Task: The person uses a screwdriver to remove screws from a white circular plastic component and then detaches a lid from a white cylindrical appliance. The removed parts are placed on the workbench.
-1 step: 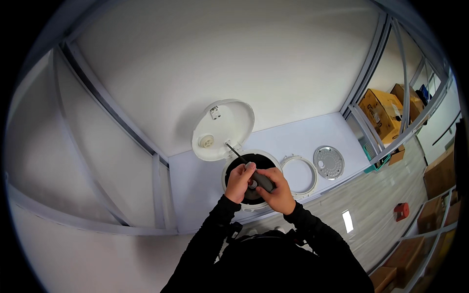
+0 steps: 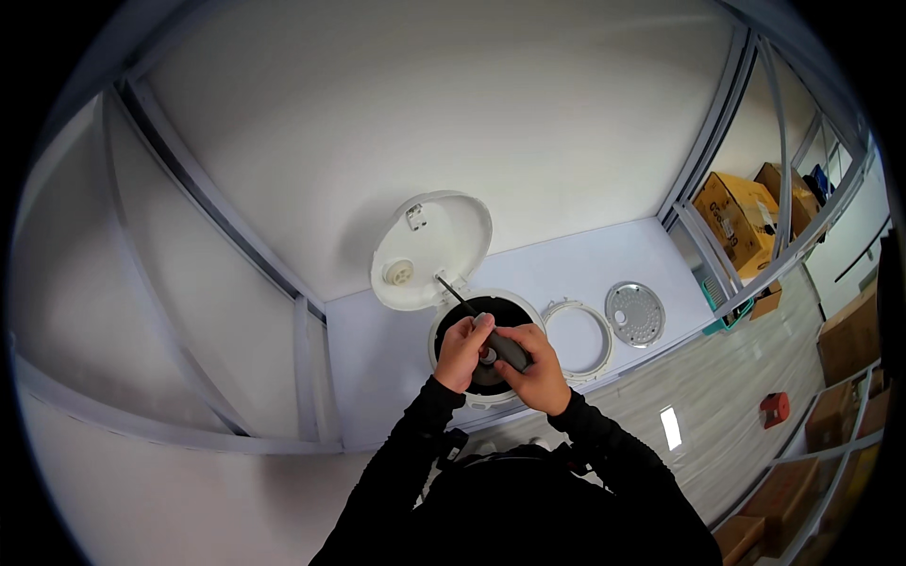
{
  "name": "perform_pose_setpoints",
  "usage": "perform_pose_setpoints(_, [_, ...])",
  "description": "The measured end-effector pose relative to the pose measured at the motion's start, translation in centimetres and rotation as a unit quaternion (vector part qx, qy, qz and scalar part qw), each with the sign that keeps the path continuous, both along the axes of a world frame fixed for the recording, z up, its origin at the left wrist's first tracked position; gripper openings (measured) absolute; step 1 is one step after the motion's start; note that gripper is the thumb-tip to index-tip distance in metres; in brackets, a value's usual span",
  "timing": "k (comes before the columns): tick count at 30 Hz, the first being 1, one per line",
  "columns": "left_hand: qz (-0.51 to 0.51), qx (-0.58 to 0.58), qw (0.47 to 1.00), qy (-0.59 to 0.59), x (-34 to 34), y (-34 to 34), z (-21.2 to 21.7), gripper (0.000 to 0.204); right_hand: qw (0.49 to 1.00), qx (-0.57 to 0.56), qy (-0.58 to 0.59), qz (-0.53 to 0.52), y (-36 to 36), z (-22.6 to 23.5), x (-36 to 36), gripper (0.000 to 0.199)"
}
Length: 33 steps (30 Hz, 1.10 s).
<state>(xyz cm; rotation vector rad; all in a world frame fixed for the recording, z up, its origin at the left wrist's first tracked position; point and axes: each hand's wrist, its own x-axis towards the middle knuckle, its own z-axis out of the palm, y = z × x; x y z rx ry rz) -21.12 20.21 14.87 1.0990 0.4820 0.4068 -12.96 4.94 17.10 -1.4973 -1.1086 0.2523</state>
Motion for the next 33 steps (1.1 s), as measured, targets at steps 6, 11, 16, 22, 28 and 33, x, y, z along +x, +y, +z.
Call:
perform_pose_setpoints(6, [0.029, -0.015, 0.999, -0.025, 0.0, 0.1, -0.5, 0.035, 1.000, 0.000, -0.007, -0.017, -0.3, 0.4, -0.4, 0.052])
perform_pose_setpoints(11, [0.105, -0.075, 0.988, -0.087, 0.2, 0.5, -1.3, 0.040, 1.000, 0.007, -0.021, -0.014, -0.9, 1.1, -0.4, 0.048])
perform_pose_setpoints(16, [0.165, -0.148, 0.967, -0.128, -0.1, 0.6, -0.2, 0.033, 0.999, 0.018, 0.033, 0.028, -3.5, 2.1, 1.1, 0.045])
perform_pose_setpoints(22, [0.169, -0.108, 0.971, -0.131, -0.2, 0.1, -0.2, 0.030, 0.997, 0.010, 0.045, 0.062, -6.0, 3.3, 2.5, 0.047])
perform_pose_setpoints(28, [0.178, -0.092, 0.970, -0.135, -0.1, -1.0, 0.8, 0.021, 0.996, 0.002, 0.050, 0.079, -7.7, 4.1, 3.9, 0.046])
perform_pose_setpoints(33, [0.199, -0.047, 0.970, -0.129, 0.9, -2.9, 1.2, 0.018, 0.994, 0.000, 0.046, 0.097, -9.5, 5.1, 5.7, 0.047])
